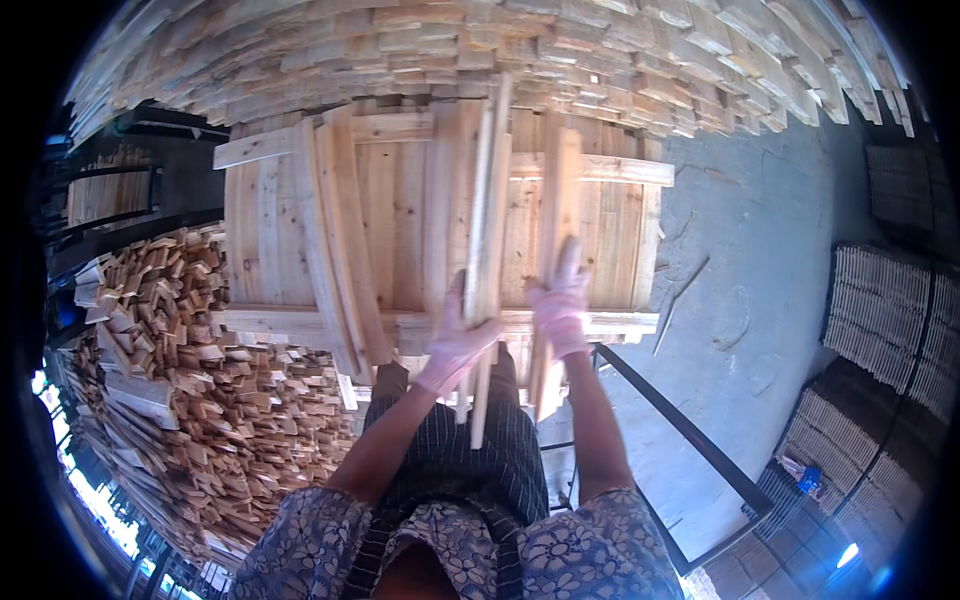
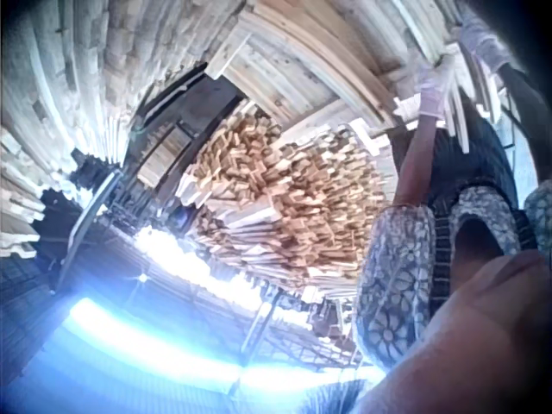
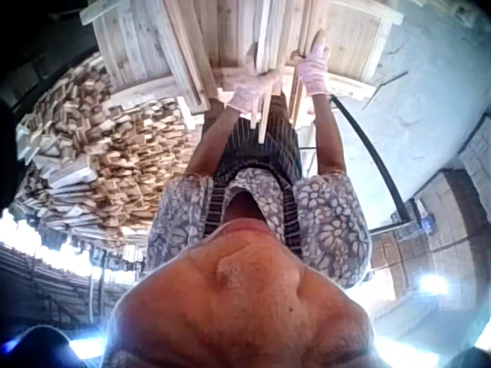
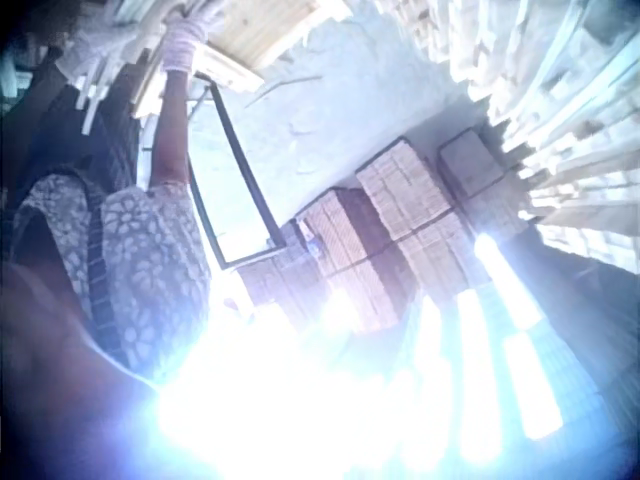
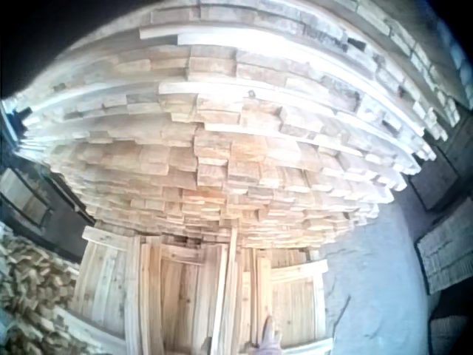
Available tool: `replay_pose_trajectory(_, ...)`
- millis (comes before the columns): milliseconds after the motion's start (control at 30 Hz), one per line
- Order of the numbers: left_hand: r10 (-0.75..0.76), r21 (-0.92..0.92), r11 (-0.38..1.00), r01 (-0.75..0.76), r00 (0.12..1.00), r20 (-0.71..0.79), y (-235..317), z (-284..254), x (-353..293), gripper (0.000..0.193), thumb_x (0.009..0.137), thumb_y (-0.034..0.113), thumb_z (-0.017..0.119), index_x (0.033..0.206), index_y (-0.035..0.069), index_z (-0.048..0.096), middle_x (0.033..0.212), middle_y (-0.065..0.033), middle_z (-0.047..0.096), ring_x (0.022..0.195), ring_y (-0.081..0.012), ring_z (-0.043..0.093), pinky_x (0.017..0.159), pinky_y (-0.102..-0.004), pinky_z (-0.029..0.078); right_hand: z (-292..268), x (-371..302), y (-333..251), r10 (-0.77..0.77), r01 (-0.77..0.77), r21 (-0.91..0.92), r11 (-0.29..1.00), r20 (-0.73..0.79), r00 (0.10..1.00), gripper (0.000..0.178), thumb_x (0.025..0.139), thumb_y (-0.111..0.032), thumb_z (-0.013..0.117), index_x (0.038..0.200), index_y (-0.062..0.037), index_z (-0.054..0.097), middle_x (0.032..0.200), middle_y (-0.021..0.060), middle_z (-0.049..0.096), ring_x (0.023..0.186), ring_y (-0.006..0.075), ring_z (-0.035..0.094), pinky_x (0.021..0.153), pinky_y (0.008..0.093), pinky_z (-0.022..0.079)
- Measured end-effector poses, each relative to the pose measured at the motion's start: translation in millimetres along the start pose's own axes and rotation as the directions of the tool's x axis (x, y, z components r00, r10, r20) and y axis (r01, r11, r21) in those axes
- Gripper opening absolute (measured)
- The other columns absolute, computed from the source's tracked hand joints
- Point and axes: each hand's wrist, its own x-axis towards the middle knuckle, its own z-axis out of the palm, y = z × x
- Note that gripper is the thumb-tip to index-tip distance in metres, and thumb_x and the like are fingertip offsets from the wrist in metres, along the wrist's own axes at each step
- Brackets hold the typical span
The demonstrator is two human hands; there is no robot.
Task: The person picks up wooden planks from a large pile and arranges them into a neat stack on a metal rack. They repeatedly grab planks, align them, and place them on top of the existing stack, occasionally adjusting the position of the wood to ensure stability.
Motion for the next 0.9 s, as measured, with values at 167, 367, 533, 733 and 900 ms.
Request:
replay_pose_trajectory(167,-0.021,0.483,0.87,0.094,0.988,-0.153,-87.2,79.5,37.9,0.092,0.085,0.02,0.068,0.161,0.009,0.016,0.14,-0.0316,0.045,0.121,-0.0454,0.053,0.105,-0.0455,0.045,-53.8,82.7,76.5,0.371,-0.371,-0.349,0.861,-0.068,0.926,0.102,0.088,-0.031,0.07,0.162,-0.0249,0.001,0.14,0.0311,0.035,0.123,0.0506,0.053,0.1,0.0517,0.049)
replay_pose_trajectory(367,0.048,0.598,0.798,0.083,0.979,-0.2,-91.4,74.8,26.1,0.092,0.084,0.015,0.069,0.16,0.01,0.017,0.126,-0.0323,0.05,0.111,-0.0457,0.056,0.099,-0.0495,0.047,-44.6,83.9,84.7,0.325,-0.315,-0.298,0.901,-0.018,0.945,0.096,0.092,-0.031,0.068,0.162,-0.0247,0.002,0.143,0.0291,0.033,0.123,0.0507,0.053,0.103,0.0508,0.047)
replay_pose_trajectory(533,0.024,0.786,0.609,0.106,0.988,-0.151,-105.6,93.8,-21.2,0.101,0.086,0.032,0.072,0.162,0.015,0.008,0.122,-0.0293,0.05,0.107,-0.0476,0.056,0.094,-0.0536,0.048,-52.5,86.0,98.5,0.286,-0.271,-0.297,0.915,0.007,0.958,0.094,0.092,-0.033,0.068,0.162,-0.0263,0.005,0.139,0.0293,0.034,0.122,0.0506,0.054,0.102,0.0498,0.047)
replay_pose_trajectory(733,-0.176,0.949,0.315,0.029,0.984,0.029,-95.4,114.0,12.2,0.081,0.091,0.025,0.06,0.159,0.016,0.019,0.127,-0.0236,0.051,0.109,-0.0448,0.056,0.089,-0.0545,0.051,-51.7,80.8,133.3,0.025,0.013,-0.389,0.921,0.094,0.995,0.085,0.093,-0.034,0.065,0.161,-0.0294,0.015,0.133,0.029,0.037,0.116,0.0496,0.054,0.098,0.0517,0.049)
replay_pose_trajectory(900,-0.107,0.917,0.398,0.019,0.994,0.026,-82.6,86.0,-5.0,0.073,0.088,0.024,0.063,0.153,0.012,0.032,0.124,-0.0244,0.053,0.109,-0.0459,0.056,0.09,-0.0535,0.051,-55.4,71.0,128.8,0.051,-0.039,-0.196,0.98,0.059,0.997,0.08,0.094,-0.022,0.063,0.162,-0.0288,0.021,0.132,0.0231,0.036,0.112,0.0412,0.053,0.101,0.0431,0.046)
